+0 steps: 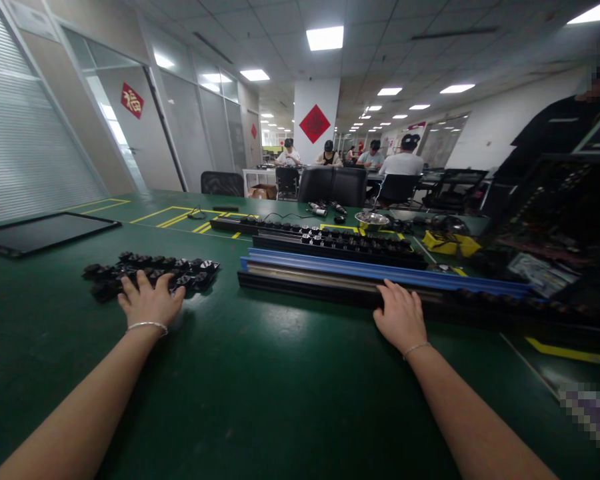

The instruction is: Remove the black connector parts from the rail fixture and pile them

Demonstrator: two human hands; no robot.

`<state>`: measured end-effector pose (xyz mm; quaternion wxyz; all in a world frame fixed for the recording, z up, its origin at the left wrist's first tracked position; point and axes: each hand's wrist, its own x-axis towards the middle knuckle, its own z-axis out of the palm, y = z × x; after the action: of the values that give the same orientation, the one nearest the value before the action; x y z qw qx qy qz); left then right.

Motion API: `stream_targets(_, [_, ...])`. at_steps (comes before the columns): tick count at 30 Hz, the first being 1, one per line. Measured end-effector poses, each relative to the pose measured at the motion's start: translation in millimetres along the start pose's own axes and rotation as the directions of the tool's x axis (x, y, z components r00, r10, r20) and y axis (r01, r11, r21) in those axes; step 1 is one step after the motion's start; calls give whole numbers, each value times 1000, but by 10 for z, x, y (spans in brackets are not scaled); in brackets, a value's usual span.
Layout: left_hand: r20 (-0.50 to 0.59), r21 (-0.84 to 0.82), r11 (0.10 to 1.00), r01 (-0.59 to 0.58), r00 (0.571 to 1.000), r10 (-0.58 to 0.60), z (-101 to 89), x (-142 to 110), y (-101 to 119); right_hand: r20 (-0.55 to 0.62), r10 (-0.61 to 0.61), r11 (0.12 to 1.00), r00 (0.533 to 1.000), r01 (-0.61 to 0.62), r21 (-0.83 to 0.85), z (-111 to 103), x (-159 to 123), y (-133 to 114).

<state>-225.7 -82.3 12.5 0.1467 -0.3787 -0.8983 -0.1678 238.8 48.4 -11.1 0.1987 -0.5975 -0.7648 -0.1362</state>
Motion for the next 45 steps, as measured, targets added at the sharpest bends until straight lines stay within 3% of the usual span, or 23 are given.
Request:
stream_targets(2, [-159,-77,991,-107,983,94,-57,-58,164,-7,-3,1000,1000,3,13,-5,-1,-12])
stream_targets(4, [-278,-133,951,-278,932,233,-88,-123,350,-24,-12,999,1000,13,39,-18,10,-6])
stream_targets(7, [-336,-216,833,-509,840,426,-64,-260,705,-78,-16,993,997,25,119,-50,52,97])
stream_targets(9, [-339,-286,762,-581,805,487,2,-378,995,-160,50,985,986,-22,171,-68,82,243])
stream_targets(11, [-361,-345,681,-647,760,540,91,-500,1293,-280,180,974,943,-131,186,-68,93,426])
stream_targets(13, [-412,-355,603,-714,699,585,178,-602,1548,-396,329,942,857,-268,203,-46,83,602])
stream_targets(15, [-419,-303,592,-747,662,621,239,-670,1711,-428,441,897,789,-376,231,-9,62,730])
stream_targets(17, [-396,-243,631,-736,669,628,268,-700,1765,-406,504,864,763,-435,254,23,46,796])
stream_targets(22, [-245,-204,788,-581,810,533,289,-675,1641,-336,536,843,775,-470,262,41,54,809])
stream_targets(25, [-93,-204,824,-529,848,522,330,-649,1587,-312,538,841,783,-471,267,38,62,817])
stream_targets(28, [-19,-197,818,-541,836,549,370,-646,1588,-302,531,844,792,-464,268,32,58,821])
stream_targets(38, [-52,-183,732,-656,750,660,353,-702,1602,-253,522,847,815,-461,263,-87,46,716])
stream_targets(45, [-58,-179,718,-673,736,675,346,-695,1602,-257,523,847,813,-463,261,-90,49,683])
